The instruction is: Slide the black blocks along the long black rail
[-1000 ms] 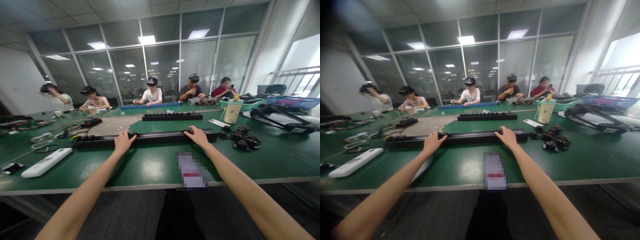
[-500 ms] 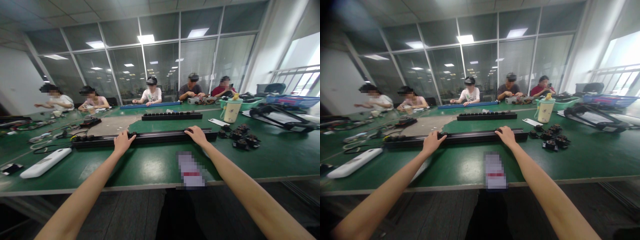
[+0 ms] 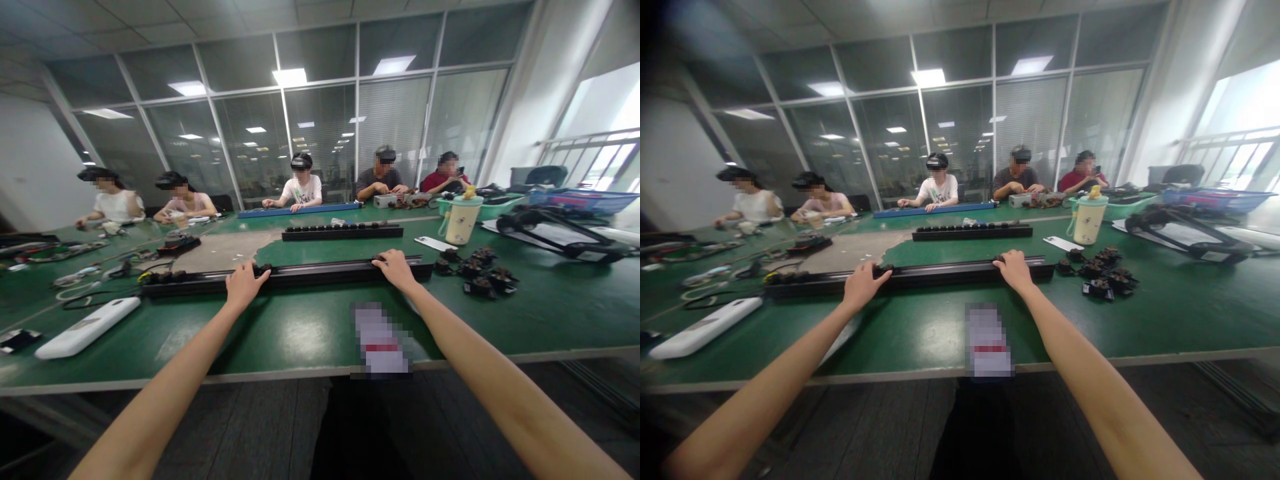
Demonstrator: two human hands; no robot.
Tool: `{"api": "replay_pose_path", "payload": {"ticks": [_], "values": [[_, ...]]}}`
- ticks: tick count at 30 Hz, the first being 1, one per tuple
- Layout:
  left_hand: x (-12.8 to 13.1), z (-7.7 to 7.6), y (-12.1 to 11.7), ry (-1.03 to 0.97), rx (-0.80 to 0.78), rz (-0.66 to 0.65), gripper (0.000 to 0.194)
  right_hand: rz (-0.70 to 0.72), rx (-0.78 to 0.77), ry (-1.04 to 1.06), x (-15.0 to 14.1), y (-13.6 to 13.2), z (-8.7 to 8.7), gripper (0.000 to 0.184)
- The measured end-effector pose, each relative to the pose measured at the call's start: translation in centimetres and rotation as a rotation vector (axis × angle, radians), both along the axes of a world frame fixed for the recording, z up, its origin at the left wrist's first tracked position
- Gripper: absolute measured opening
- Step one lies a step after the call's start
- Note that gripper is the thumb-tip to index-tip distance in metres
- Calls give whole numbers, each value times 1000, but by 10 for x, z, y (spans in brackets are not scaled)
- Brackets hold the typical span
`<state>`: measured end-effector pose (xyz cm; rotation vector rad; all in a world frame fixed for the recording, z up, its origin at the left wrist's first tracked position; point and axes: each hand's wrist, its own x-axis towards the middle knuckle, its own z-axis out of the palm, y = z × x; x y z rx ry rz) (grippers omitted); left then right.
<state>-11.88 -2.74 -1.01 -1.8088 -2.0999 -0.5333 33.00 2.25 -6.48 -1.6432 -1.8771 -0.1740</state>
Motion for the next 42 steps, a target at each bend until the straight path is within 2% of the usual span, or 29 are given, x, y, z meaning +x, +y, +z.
{"api": "replay_pose_path", "payload": {"ticks": [13,25,42], "values": [[0,0,0,-18,2,-1,64,13,26,-36,2,5,-2,31],[0,7,1,-64,-44,-3,63,-9,57,-55,5,7,-3,29],[1,7,-2,-72,-35,-5,62,-46,14,-42,6,0,2,31]]}}
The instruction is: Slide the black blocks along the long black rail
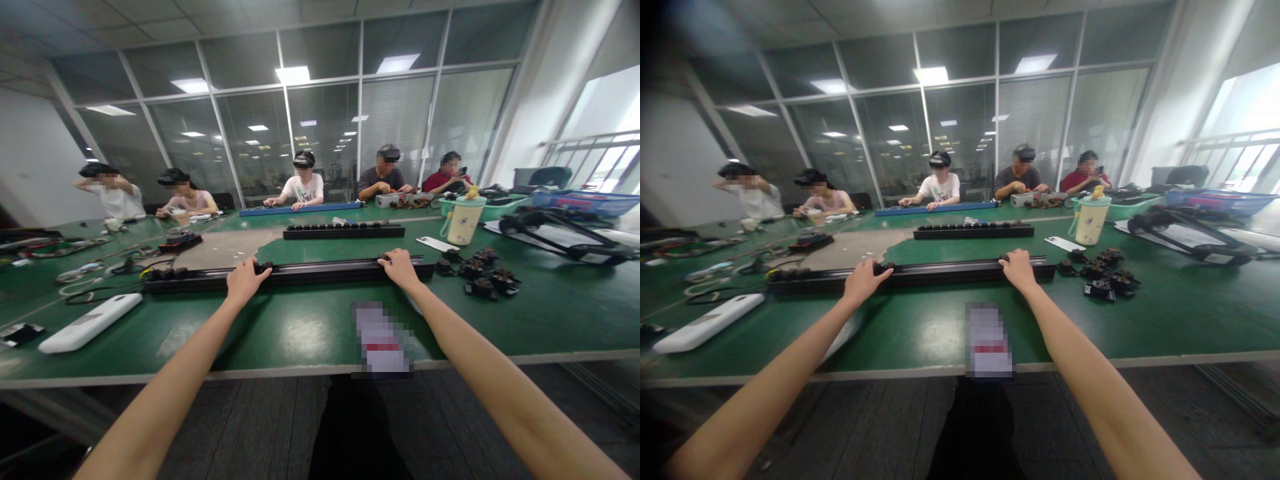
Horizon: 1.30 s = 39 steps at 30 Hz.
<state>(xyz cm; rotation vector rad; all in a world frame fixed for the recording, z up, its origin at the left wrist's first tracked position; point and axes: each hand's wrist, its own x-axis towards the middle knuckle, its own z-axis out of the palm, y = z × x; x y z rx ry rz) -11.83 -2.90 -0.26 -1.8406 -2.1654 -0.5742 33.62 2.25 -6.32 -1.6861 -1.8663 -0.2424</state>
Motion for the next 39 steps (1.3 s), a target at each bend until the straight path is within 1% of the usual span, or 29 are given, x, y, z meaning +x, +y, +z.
{"api": "replay_pose_path", "payload": {"ticks": [8,15,25,39], "values": [[0,1,-1,13,-11,4,60,-25,-14,18,-1,-2,1,33],[1,2,-1,12,-20,12,63,-43,-39,1,1,-2,2,36],[2,3,-2,6,-27,15,64,-62,-16,13,2,-3,1,33],[-1,1,1,-5,-18,-3,62,-82,-41,35,-1,-9,7,37]]}}
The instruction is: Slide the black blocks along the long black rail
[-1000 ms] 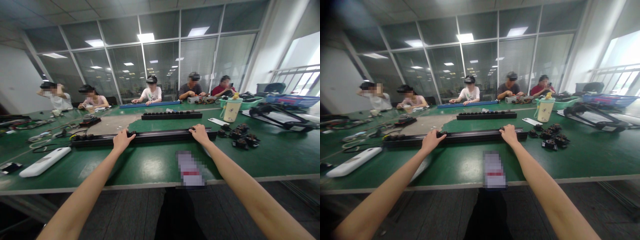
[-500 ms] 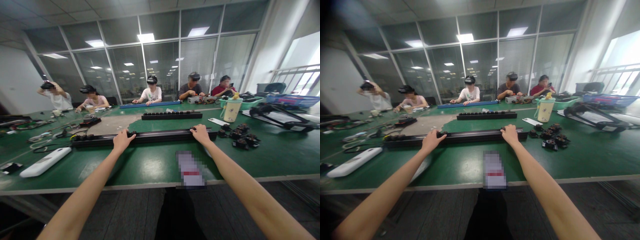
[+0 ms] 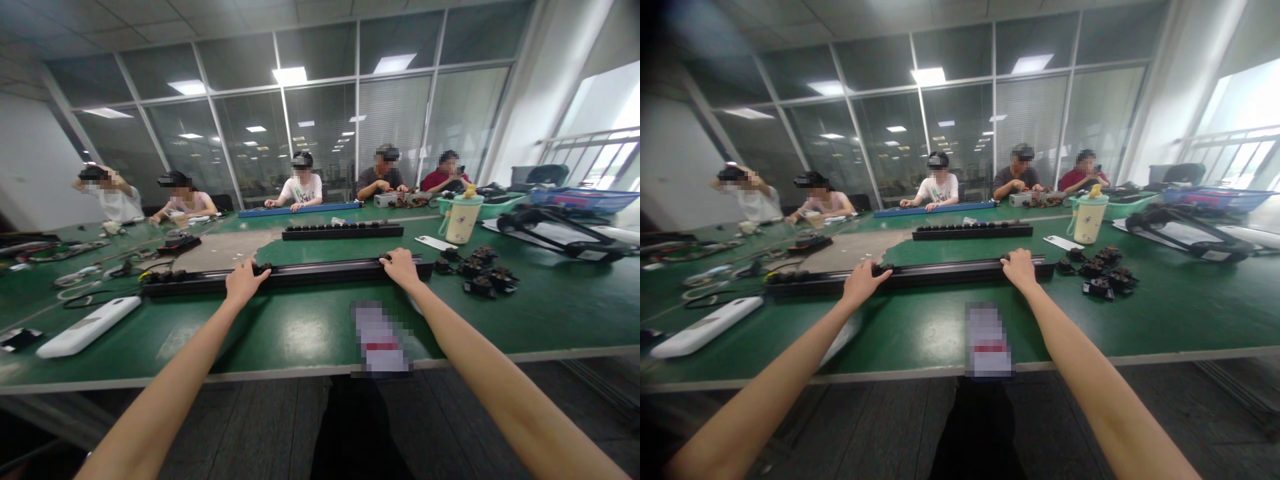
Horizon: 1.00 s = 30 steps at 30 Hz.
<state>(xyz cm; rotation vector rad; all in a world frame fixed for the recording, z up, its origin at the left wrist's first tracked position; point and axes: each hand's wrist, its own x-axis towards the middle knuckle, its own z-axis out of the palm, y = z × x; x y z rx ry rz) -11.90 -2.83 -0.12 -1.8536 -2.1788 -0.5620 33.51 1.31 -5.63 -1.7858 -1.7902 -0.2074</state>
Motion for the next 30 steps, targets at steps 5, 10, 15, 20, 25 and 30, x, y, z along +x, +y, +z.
{"api": "replay_pose_path", "payload": {"ticks": [5,10,15,20,25,30], "values": [[0,-1,1,-4,3,6,61,-10,0,-9,2,2,-1,34],[-3,0,4,-28,-4,-6,61,-17,-1,-32,5,5,-2,35],[-5,1,5,-43,-10,-12,60,-23,-13,-53,7,7,-2,38],[-3,0,4,-32,-6,2,58,-27,-14,-64,8,6,-1,38],[-3,-1,4,-27,-2,-1,59,-34,-30,-72,8,4,2,37],[-3,-1,4,-27,9,-4,58,-49,-50,-93,6,1,4,39]]}}
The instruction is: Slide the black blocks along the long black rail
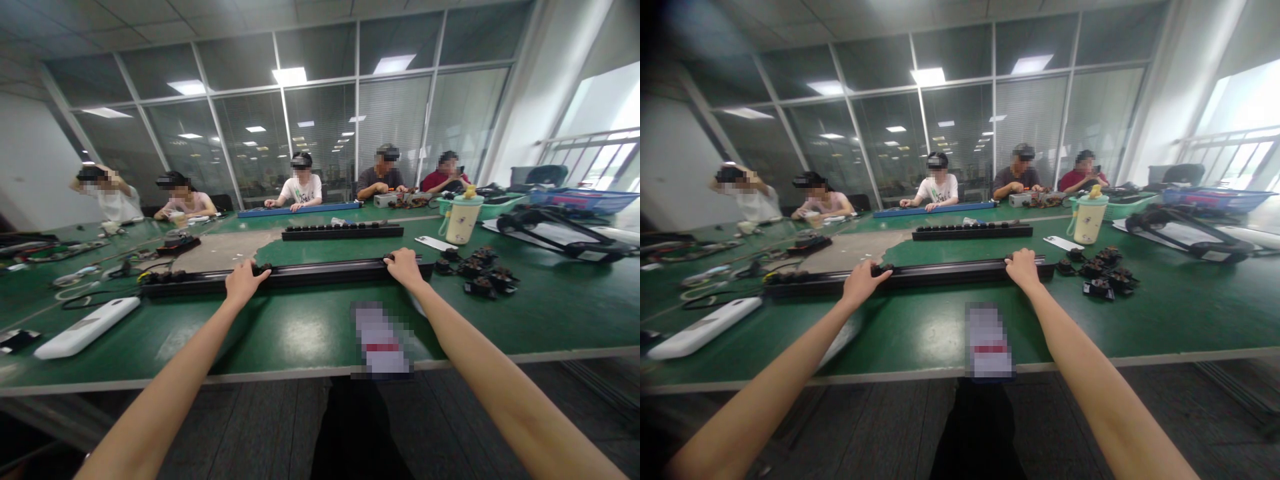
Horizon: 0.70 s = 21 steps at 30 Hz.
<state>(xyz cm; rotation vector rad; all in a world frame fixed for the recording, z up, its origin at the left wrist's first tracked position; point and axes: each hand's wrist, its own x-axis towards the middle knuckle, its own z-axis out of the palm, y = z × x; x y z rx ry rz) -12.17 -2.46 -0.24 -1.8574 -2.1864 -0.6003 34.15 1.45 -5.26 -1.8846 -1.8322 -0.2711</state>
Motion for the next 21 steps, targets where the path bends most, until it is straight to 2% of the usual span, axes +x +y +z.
{"api": "replay_pose_path", "payload": {"ticks": [21], "values": [[4,6,-2,5,-47,19,59,-42,-77,60,-7,-15,11,43]]}}
